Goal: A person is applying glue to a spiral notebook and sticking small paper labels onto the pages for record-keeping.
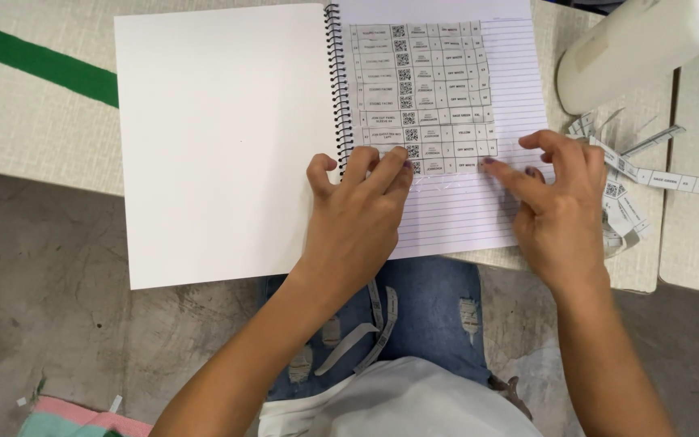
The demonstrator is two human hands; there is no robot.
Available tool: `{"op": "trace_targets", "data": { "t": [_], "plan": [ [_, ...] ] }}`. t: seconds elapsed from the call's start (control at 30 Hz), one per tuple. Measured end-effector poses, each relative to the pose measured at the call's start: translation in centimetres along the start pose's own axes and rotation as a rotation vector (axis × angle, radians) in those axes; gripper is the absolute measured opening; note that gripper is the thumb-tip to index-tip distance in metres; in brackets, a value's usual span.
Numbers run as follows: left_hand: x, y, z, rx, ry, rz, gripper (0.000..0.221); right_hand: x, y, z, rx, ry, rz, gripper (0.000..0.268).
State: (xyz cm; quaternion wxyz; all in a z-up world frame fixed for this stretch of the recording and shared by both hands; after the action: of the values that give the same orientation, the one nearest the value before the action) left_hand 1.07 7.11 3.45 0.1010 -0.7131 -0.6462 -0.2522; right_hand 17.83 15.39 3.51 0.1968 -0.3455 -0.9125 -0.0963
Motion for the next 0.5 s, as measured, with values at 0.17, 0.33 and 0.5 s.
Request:
{"op": "trace_targets", "data": {
  "t": [0.17,0.33,0.5],
  "plan": [
    [-0.2,-0.2,-0.2,0.025,0.026,-0.012,0.036,0.0,-0.2,0.0,-0.017,0.021,-0.021,0.059],
    [-0.5,-2.6,-1.1,-0.346,-0.052,-0.204,0.06,1.1,-1.5,-1.7,0.12,0.02,-0.011,0.052],
    [-0.6,-4.8,-3.3,-0.317,0.066,-0.218,0.041,3.7,-5.1,-0.4,0.255,0.025,-0.147,0.05]
  ]
}}
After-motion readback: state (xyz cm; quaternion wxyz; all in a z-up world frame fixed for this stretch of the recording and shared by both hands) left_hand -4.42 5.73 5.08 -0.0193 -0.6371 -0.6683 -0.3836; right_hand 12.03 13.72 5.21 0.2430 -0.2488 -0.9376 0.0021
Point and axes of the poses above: each hand's wrist, its own x-axis towards the middle knuckle, its own z-axis out of the palm, y = z × x, the point moved 9 cm from there along x, towards the middle knuckle, and after that the axes turned 11 degrees about -x, right-handed, at the moved point
